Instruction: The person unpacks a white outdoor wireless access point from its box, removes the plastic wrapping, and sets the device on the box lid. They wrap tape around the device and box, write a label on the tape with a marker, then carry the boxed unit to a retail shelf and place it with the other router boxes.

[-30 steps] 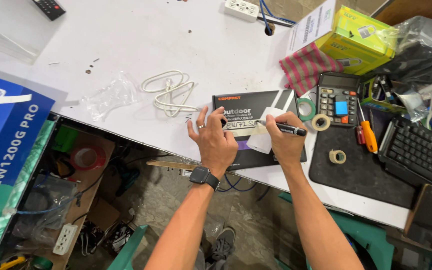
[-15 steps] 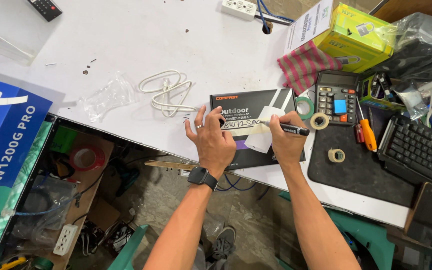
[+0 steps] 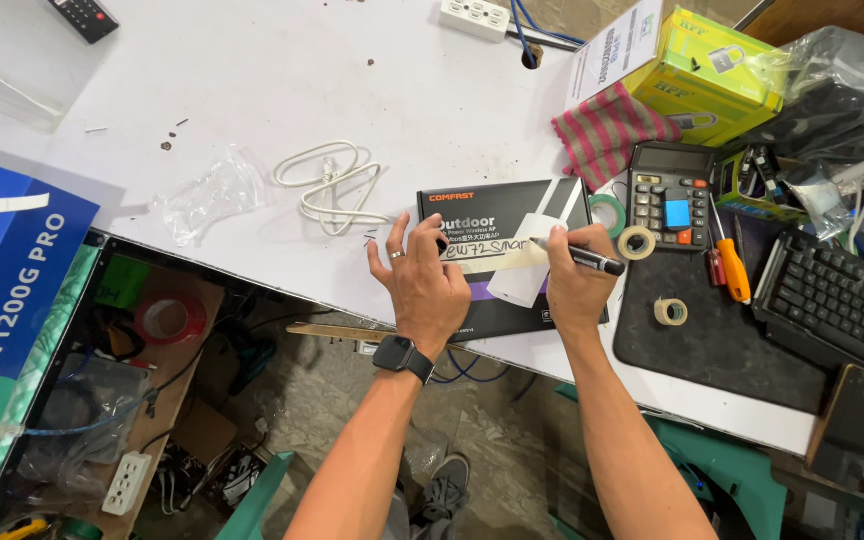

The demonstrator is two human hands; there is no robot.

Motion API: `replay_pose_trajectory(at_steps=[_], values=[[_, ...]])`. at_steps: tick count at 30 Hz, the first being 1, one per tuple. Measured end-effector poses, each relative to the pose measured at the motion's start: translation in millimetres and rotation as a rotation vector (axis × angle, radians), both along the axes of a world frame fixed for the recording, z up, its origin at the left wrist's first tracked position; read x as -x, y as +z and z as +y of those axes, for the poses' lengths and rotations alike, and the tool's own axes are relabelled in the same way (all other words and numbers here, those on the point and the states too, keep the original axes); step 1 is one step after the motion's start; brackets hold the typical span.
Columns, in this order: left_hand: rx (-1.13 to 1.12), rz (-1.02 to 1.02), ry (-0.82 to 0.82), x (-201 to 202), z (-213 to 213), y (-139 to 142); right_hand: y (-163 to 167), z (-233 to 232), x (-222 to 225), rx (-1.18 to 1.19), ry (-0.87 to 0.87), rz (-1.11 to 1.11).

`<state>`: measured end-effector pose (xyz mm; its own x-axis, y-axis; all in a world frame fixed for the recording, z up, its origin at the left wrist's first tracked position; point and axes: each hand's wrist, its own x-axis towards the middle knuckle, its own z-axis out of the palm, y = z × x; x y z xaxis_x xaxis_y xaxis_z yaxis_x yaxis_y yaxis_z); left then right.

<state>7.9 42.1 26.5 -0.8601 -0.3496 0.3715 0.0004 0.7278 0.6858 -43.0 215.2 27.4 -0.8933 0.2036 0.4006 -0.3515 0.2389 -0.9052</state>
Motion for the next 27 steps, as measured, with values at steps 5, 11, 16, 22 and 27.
replay_pose_trajectory(at_steps=[5,11,16,22,27], values=[[-0.003,0.007,0.006,-0.3,1.1,1.3,0.1,2.1,-1.4,-0.023,-0.036,-0.037],[-0.016,0.001,-0.002,0.0,1.3,0.8,-1.2,1.7,-1.6,-0.005,-0.044,-0.066],[-0.008,-0.009,0.003,-0.5,1.7,0.5,-2.9,3.8,-2.2,-0.012,-0.074,-0.058],[-0.005,-0.018,-0.003,-0.8,1.5,0.9,-3.2,3.6,-1.4,-0.003,-0.105,-0.032],[-0.019,-0.018,-0.001,-1.2,2.8,1.0,-4.9,4.0,-1.9,0.016,-0.137,-0.037]])
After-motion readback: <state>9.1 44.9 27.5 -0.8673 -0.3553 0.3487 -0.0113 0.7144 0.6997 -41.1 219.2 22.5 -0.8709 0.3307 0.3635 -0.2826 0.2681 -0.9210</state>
